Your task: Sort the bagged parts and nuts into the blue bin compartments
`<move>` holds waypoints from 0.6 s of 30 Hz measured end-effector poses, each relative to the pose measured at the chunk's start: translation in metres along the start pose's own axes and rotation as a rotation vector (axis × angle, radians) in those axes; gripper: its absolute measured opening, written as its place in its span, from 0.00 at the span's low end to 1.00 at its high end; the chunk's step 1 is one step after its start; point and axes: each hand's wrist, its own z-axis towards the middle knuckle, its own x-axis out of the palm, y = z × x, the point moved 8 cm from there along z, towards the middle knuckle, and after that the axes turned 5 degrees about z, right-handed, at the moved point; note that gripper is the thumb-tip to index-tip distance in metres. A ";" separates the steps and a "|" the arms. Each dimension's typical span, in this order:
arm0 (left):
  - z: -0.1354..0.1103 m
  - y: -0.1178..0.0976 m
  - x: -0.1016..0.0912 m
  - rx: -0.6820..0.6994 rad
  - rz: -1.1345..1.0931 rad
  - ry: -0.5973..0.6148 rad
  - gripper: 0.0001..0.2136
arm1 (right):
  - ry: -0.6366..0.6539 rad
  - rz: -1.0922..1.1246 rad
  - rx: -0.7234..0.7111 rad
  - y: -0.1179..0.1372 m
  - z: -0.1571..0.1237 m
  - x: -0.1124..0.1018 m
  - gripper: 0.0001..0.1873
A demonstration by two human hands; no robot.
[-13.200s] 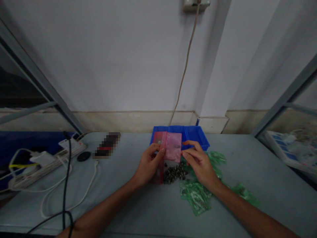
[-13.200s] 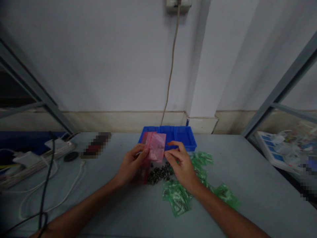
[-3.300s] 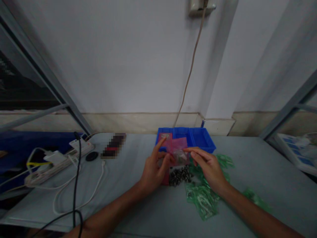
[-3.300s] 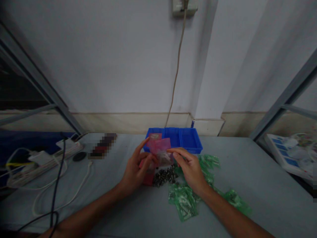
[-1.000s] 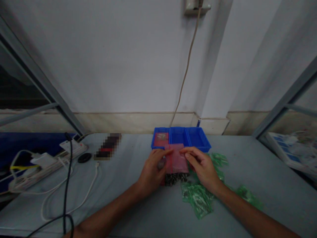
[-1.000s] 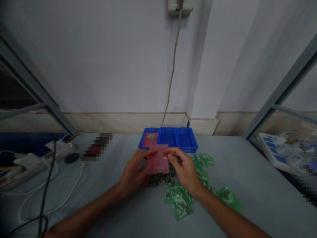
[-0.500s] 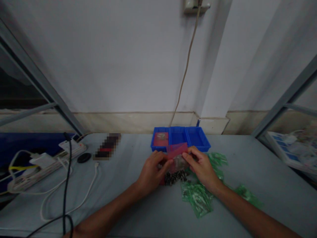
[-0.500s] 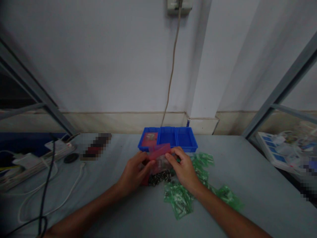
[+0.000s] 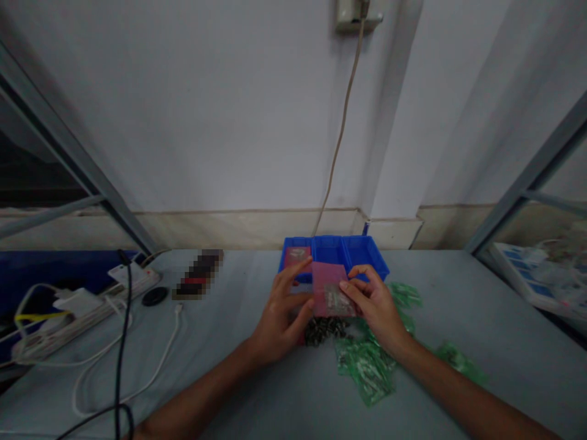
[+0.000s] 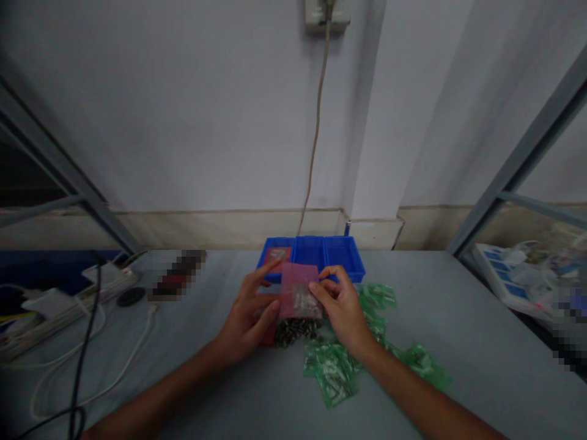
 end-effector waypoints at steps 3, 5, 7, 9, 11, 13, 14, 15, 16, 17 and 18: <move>-0.003 -0.011 0.004 0.118 0.040 0.087 0.14 | 0.007 -0.038 -0.012 0.006 -0.001 0.001 0.24; -0.005 -0.011 0.007 0.118 0.004 0.121 0.16 | 0.006 -0.083 -0.022 0.009 -0.002 0.003 0.23; -0.006 -0.005 0.007 0.061 -0.040 0.104 0.18 | 0.008 -0.095 -0.009 0.010 -0.002 0.004 0.23; -0.006 0.003 0.006 0.000 -0.075 0.051 0.20 | 0.010 -0.079 0.004 0.009 -0.003 0.005 0.23; -0.007 0.008 0.004 -0.024 -0.094 0.004 0.22 | 0.001 -0.078 0.014 0.007 -0.003 0.004 0.21; -0.007 0.012 0.003 -0.032 -0.088 -0.026 0.23 | 0.012 -0.105 0.011 0.005 -0.003 0.004 0.20; -0.007 0.015 0.002 -0.041 -0.076 -0.040 0.22 | 0.026 -0.123 -0.004 0.005 -0.003 0.004 0.18; -0.006 0.017 0.001 -0.055 -0.062 -0.056 0.21 | 0.044 -0.144 -0.033 0.006 -0.002 0.004 0.17; -0.005 0.019 -0.001 -0.068 -0.046 -0.072 0.19 | 0.061 -0.169 -0.074 0.009 -0.002 0.005 0.17; -0.004 0.022 -0.003 -0.083 -0.028 -0.091 0.16 | 0.075 -0.196 -0.122 0.012 -0.003 0.005 0.16; -0.003 0.024 -0.006 -0.098 -0.009 -0.120 0.13 | 0.091 -0.226 -0.168 0.015 -0.004 0.007 0.15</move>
